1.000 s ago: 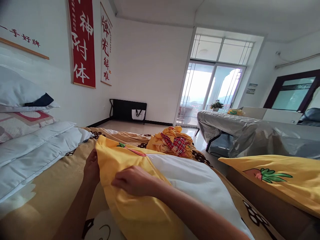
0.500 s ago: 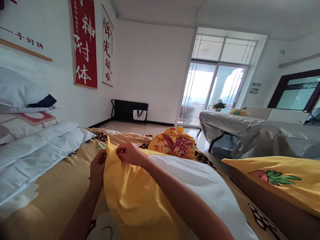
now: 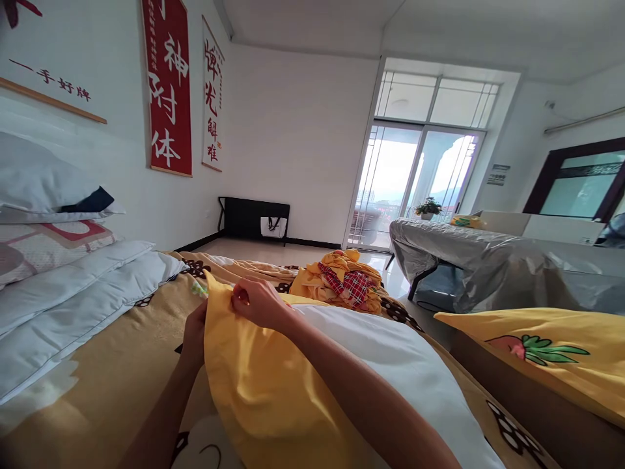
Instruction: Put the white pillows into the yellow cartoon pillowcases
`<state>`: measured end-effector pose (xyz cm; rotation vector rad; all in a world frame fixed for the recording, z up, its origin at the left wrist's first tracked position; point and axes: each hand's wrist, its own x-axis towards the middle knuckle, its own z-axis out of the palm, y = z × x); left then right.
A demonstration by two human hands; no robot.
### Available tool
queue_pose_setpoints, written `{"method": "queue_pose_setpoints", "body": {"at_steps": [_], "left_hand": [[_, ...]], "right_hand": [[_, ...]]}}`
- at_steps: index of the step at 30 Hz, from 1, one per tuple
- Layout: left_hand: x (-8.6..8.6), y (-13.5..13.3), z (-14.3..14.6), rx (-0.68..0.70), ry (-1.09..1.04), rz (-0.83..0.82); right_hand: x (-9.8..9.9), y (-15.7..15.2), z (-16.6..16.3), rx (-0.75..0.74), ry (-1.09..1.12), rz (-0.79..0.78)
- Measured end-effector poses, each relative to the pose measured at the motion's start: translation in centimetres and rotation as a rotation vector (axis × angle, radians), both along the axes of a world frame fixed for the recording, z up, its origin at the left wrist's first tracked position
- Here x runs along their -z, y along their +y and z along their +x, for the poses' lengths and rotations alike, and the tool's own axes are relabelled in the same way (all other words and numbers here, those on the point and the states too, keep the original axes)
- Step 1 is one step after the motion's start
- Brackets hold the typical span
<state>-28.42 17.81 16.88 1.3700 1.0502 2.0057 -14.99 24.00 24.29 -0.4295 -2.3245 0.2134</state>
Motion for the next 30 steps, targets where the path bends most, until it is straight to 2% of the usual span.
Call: {"method": "queue_pose_setpoints", "body": {"at_steps": [6,9,13,15,18,21,23,27,30], "left_hand": [[0.0,0.0,-1.1,0.053,-0.1,0.006],[0.3,-0.1,-2.3,0.178,-0.09,-0.031],[0.7,-0.3,-3.1,0.358,0.088,-0.202],[0.7,-0.3,-3.0,0.367,0.096,-0.232],[0.5,-0.2,-2.7,0.303,-0.056,-0.189],[0.1,-0.3,-2.5,0.311,-0.252,-0.167],[-0.1,-0.5,-2.4,0.326,-0.311,-0.179],[-0.8,-1.3,-1.7,0.3,-0.272,-0.276],[-1.3,-2.0,-1.4,0.389,-0.221,-0.361]], "right_hand": [[0.3,1.4,0.3,0.107,0.119,0.031],[0.3,1.4,0.2,0.168,0.124,0.043],[0.4,0.3,-0.2,0.154,0.092,0.078],[0.4,-0.4,-0.3,0.127,0.058,0.084],[0.4,-1.4,-0.4,0.112,0.016,0.119],[0.3,-1.9,-0.4,0.143,-0.017,0.201],[0.4,-2.1,-0.6,0.172,-0.043,0.283],[0.9,-2.4,-0.9,0.231,-0.085,0.484],[1.5,-2.4,-1.0,0.229,-0.132,0.592]]}}
